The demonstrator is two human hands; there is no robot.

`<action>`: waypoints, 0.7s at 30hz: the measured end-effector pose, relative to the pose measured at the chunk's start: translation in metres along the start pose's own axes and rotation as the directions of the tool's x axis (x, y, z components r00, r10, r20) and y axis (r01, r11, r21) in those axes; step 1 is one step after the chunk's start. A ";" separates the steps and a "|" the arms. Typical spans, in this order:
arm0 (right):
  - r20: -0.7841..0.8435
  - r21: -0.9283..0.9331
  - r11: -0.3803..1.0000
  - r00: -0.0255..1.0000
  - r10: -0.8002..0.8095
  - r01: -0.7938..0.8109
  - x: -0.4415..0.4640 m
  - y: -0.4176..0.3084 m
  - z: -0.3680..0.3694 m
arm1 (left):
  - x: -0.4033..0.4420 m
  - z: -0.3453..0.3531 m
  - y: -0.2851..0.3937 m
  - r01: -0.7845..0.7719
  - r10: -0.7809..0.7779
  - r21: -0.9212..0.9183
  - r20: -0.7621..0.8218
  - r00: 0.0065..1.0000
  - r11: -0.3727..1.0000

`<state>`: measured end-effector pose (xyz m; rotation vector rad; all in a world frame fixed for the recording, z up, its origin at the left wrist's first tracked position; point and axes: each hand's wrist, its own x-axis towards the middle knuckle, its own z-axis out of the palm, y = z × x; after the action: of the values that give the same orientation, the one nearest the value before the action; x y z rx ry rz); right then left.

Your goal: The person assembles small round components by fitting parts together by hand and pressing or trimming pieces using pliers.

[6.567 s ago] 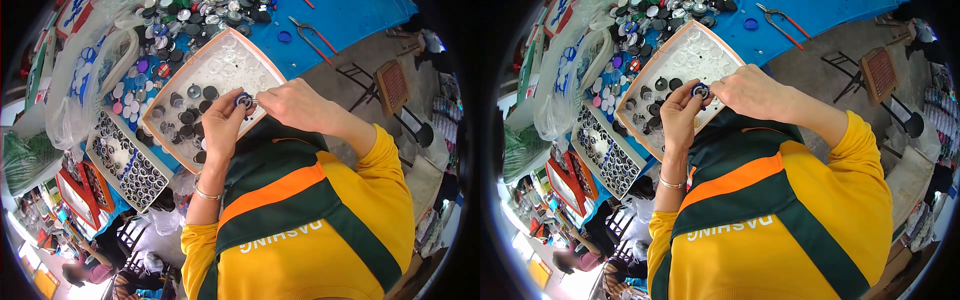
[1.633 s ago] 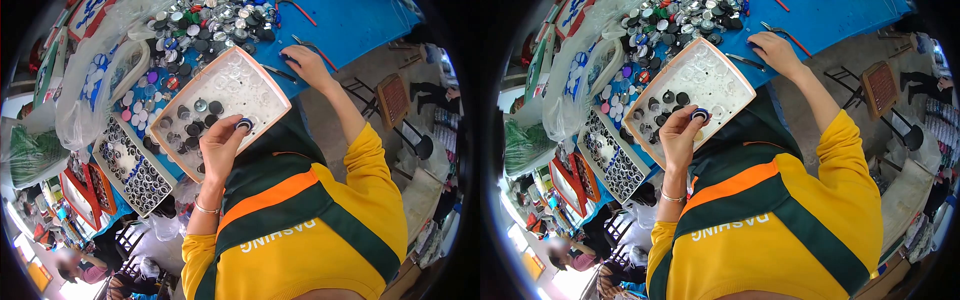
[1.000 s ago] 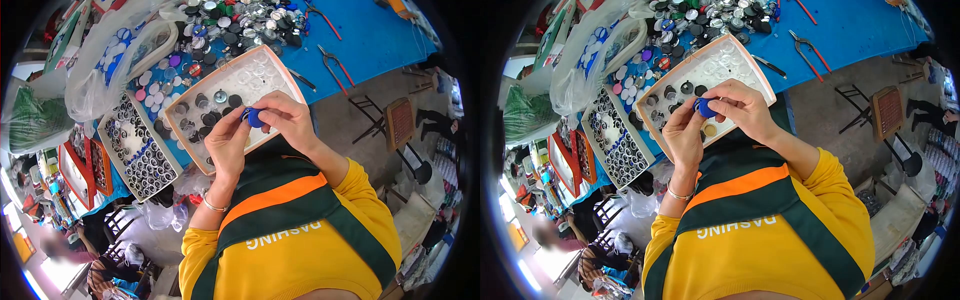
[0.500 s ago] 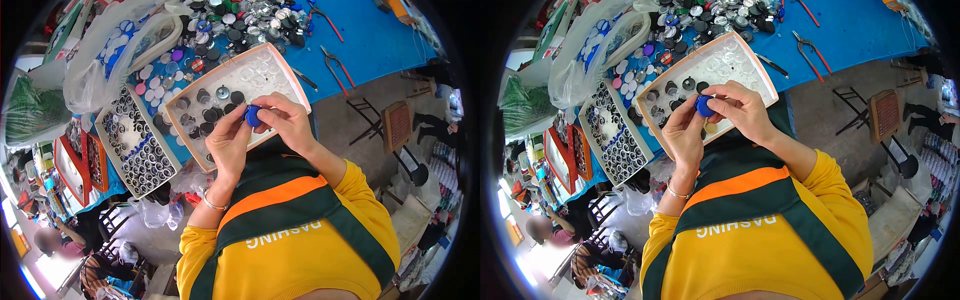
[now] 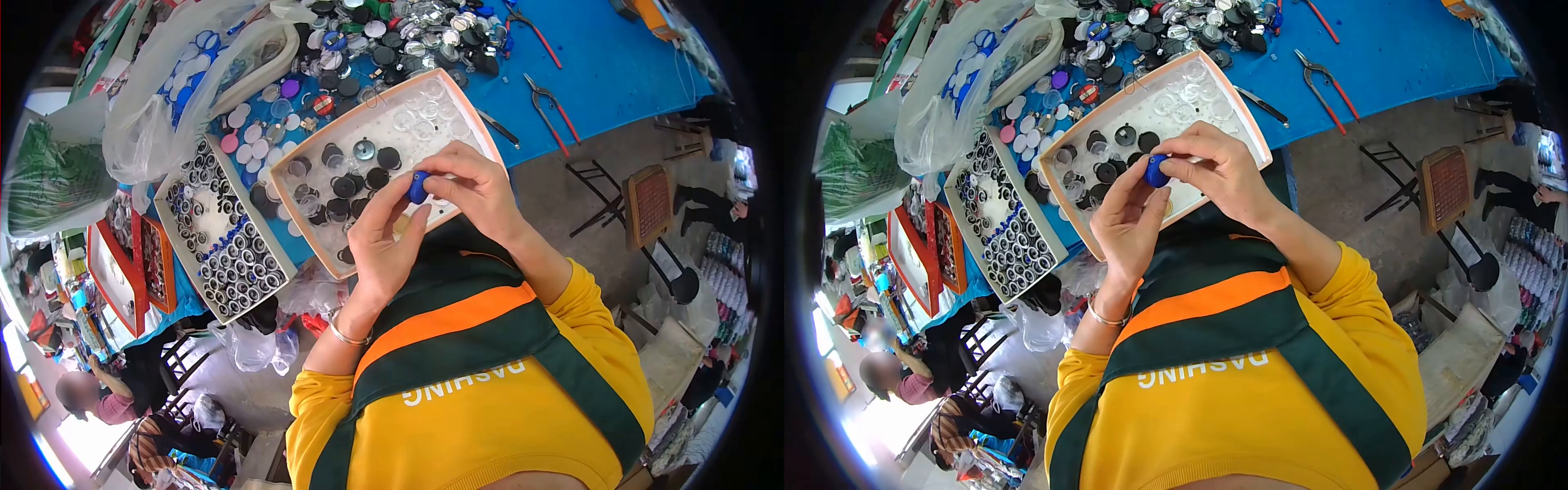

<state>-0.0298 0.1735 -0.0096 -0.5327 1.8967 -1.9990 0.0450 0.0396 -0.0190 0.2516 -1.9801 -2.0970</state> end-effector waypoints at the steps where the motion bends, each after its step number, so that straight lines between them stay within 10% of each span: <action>1: -0.007 -0.063 0.995 0.997 -0.077 0.076 0.001 0.000 0.001 | 0.000 -0.001 0.000 -0.018 0.019 0.043 -0.004 1.000 0.999; 9: 0.090 -0.291 0.889 0.936 -0.342 0.353 0.005 0.002 -0.005 | 0.001 -0.007 0.002 -0.165 0.163 0.186 0.025 0.986 0.969; 15: 0.048 -0.094 0.985 0.989 -0.140 0.144 0.003 0.011 -0.003 | 0.010 -0.009 -0.005 0.228 -0.236 -0.402 0.029 0.971 0.887; 21: 0.198 -0.279 0.942 0.971 -0.132 0.185 0.011 0.004 -0.009 | 0.011 -0.017 -0.005 0.205 -0.200 -0.096 0.066 0.978 0.974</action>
<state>-0.0439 0.1754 -0.0134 -0.9382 2.1090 -1.6967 0.0396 0.0204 -0.0243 0.3948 -1.9435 -2.3475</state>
